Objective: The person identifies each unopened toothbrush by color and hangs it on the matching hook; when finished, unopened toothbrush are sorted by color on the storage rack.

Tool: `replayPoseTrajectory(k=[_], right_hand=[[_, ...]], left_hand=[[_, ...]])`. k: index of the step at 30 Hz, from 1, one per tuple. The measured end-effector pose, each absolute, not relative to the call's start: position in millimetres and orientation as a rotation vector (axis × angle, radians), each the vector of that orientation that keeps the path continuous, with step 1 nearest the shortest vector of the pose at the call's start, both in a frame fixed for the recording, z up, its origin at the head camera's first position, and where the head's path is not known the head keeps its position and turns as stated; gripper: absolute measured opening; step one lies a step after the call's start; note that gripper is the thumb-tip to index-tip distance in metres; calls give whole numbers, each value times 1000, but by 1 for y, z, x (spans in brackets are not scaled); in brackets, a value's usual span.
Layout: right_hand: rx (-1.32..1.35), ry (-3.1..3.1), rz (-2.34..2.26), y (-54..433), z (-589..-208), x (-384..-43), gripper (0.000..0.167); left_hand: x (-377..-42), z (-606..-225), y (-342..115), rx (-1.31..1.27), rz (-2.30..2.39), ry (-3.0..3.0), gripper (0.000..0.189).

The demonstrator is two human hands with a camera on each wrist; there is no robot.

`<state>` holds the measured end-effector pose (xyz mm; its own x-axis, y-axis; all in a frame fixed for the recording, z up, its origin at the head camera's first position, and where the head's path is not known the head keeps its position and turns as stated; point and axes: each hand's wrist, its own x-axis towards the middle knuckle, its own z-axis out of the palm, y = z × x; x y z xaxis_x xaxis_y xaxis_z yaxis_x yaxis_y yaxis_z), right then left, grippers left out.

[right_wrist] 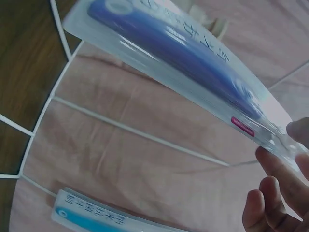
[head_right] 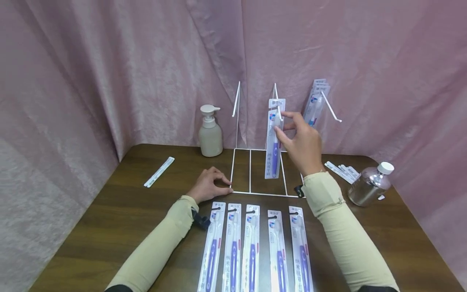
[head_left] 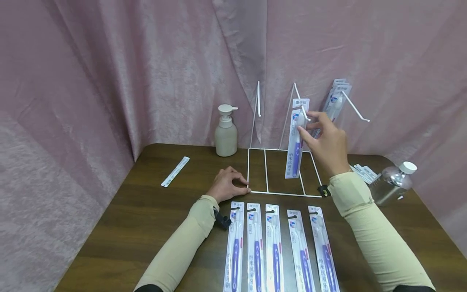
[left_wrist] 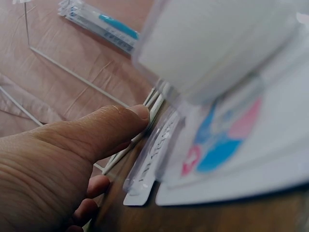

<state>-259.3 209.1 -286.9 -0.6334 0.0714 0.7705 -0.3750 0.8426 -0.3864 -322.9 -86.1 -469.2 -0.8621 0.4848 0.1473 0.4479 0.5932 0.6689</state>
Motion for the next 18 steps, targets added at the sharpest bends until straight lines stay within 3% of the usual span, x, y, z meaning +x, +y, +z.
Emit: replayPoseTrajectory(k=[9,18], right_hand=[[98,-2200,758,222,-285,-325,44],[59,-2171,766,228,-288,-356,43]], left_hand=[[-321,-470,-82,824,1159,2744,19],[-319,-474,-79,845,1168,2747,19]])
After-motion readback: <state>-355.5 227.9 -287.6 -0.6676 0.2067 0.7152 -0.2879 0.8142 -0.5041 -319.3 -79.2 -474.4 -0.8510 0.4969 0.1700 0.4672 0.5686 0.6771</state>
